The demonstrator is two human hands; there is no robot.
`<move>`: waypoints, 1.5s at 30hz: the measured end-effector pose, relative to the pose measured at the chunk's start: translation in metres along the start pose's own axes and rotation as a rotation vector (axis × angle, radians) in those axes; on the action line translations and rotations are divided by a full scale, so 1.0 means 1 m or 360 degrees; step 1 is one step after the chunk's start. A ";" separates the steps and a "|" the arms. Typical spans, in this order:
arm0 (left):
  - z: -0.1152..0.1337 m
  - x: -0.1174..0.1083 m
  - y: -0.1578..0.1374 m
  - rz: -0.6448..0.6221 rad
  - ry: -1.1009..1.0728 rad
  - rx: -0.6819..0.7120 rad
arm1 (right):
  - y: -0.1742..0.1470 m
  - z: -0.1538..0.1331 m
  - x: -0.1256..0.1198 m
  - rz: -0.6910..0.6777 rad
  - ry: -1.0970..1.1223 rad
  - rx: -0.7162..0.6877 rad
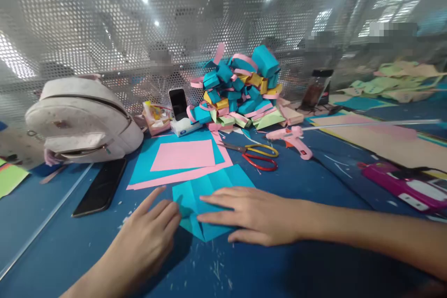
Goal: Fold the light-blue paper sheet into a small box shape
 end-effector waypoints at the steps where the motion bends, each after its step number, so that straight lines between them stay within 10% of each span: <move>1: 0.004 -0.001 0.001 0.0056 0.0071 0.0021 | -0.007 0.002 -0.008 0.0052 -0.0056 0.0011; 11: 0.057 -0.003 0.031 0.0359 -0.0143 0.0352 | -0.073 0.013 -0.013 0.0372 -0.0664 -0.0066; 20: 0.092 0.023 0.085 -0.0080 0.0099 0.0199 | -0.071 0.017 -0.001 0.0309 -0.0623 0.0000; 35: 0.069 0.009 0.068 0.0406 -0.0115 0.0393 | -0.063 0.001 0.000 0.0487 -0.0805 -0.0326; 45: 0.065 0.013 0.046 -0.0061 -0.0547 0.0352 | -0.043 0.027 -0.002 0.0163 0.0041 -0.0209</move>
Point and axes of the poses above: each hand's wrist, its own y-axis towards the middle knuckle, its own x-axis out of the palm, z = x × y, the point moved 5 cm from there along y, towards the middle knuckle, and after that the axes turned 4 degrees about z, right-handed, at the moved point
